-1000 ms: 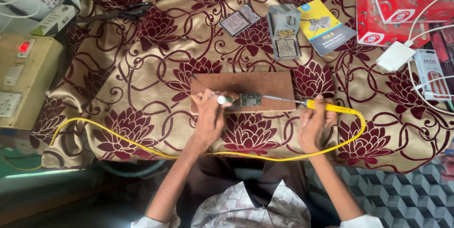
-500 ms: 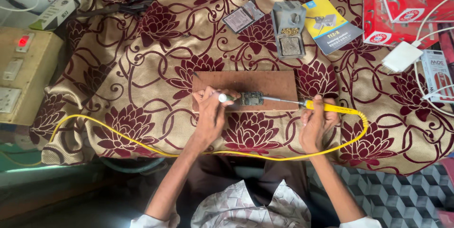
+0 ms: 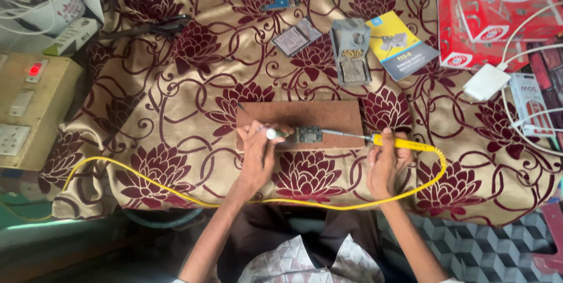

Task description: The person solders a small circuit board using a soldering iron and solder wire. They repeatedly apply heat and solder to specific points on the board while holding it steady with their other hand.

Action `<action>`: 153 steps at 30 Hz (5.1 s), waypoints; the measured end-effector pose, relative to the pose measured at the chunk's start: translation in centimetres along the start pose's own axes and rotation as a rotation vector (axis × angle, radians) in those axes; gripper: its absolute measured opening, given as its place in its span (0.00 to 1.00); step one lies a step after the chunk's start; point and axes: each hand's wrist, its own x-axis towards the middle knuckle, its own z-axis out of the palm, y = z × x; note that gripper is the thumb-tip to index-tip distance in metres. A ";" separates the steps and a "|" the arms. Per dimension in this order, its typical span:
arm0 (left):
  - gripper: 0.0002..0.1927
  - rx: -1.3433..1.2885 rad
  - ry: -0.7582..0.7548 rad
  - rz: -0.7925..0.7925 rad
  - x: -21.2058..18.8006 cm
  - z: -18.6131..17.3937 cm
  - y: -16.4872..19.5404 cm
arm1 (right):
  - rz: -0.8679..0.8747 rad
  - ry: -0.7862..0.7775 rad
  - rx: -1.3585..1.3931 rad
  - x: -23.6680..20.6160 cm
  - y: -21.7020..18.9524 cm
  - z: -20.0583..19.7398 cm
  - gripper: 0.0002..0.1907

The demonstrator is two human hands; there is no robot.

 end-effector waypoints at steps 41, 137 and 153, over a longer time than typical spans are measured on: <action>0.09 -0.063 0.004 -0.056 0.5 -0.1 0.3 | 0.028 -0.034 0.026 0.5 -0.1 0.1 0.15; 0.08 -0.026 0.055 -0.010 1.0 -0.3 0.8 | 0.042 -0.048 0.069 0.8 0.5 -0.5 0.14; 0.09 -0.021 0.041 -0.024 1.0 -0.2 0.8 | 0.008 -0.060 0.049 0.8 0.4 -0.4 0.14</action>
